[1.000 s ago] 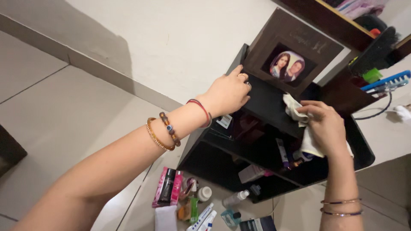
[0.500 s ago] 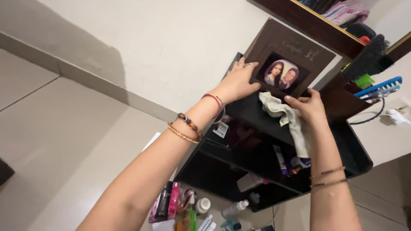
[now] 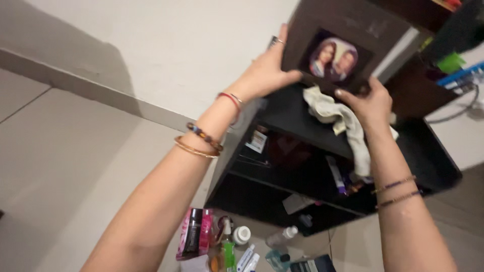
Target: The person organizes a cluttered black shelving unit by wiping surfaces with a cloth and arranging various cosmetic items. They handle bottles, tubes, a hairbrush, and a framed photo, moving them from the floor to the shelves and rearranging them for tidiness.
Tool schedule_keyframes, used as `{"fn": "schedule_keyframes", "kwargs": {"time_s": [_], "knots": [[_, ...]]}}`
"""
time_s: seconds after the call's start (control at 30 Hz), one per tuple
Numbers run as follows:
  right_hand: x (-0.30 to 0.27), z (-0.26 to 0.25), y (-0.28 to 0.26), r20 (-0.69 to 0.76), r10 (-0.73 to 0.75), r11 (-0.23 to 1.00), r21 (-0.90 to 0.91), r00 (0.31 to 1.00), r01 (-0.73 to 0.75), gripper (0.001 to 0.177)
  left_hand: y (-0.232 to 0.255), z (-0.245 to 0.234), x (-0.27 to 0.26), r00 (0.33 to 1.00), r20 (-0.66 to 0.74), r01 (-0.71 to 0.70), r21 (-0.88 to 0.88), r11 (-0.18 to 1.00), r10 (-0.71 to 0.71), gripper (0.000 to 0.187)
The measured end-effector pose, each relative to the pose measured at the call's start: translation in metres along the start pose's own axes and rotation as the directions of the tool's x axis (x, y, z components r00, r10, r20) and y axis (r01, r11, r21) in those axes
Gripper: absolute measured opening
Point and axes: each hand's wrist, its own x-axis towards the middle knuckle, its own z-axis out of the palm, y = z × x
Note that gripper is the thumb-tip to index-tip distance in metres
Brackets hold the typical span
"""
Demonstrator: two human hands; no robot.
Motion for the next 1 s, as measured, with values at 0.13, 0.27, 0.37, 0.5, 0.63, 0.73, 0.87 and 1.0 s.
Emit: {"fn": "schedule_keyframes", "kwargs": {"time_s": [0.13, 0.27, 0.37, 0.5, 0.63, 0.73, 0.87, 1.0], "knots": [[-0.007, -0.004, -0.010, -0.078, -0.148, 0.968, 0.194, 0.986, 0.160, 0.050, -0.005, 0.003, 0.000, 1.000, 0.013, -0.006, -0.073, 0.997, 0.007, 0.112], [-0.007, -0.007, -0.016, -0.184, -0.167, 0.973, 0.129, 0.968, 0.193, 0.056, -0.013, 0.004, 0.003, 0.993, -0.038, -0.117, -0.037, 0.992, 0.115, 0.095], [-0.004, -0.004, -0.015, -0.186, -0.140, 0.964, 0.199, 0.972, 0.177, 0.061, -0.015, 0.005, 0.007, 0.994, -0.034, -0.104, -0.090, 0.990, 0.102, 0.091], [0.003, 0.007, -0.006, -0.141, -0.113, 0.961, 0.235, 0.983, 0.144, 0.061, -0.020, 0.006, 0.010, 0.994, -0.006, -0.105, -0.214, 0.971, 0.107, 0.092], [0.008, 0.014, 0.005, -0.068, -0.047, 0.975, 0.213, 0.997, 0.060, 0.058, -0.029, 0.010, 0.018, 0.997, 0.036, -0.056, -0.160, 0.986, 0.063, 0.094], [0.011, 0.016, 0.008, -0.011, 0.003, 0.993, 0.122, 1.000, -0.002, 0.057, -0.036, 0.013, 0.021, 0.997, 0.062, -0.045, -0.072, 0.996, 0.050, 0.095], [0.008, 0.013, 0.001, -0.025, -0.035, 0.988, 0.150, 0.999, 0.038, 0.063, -0.035, 0.012, 0.024, 0.995, 0.081, -0.064, 0.041, 0.997, 0.061, 0.100], [0.003, 0.008, -0.010, -0.065, -0.027, 0.966, 0.256, 0.998, 0.043, 0.078, -0.025, 0.007, 0.016, 0.996, 0.066, -0.060, 0.041, 0.997, 0.058, 0.100]]}}
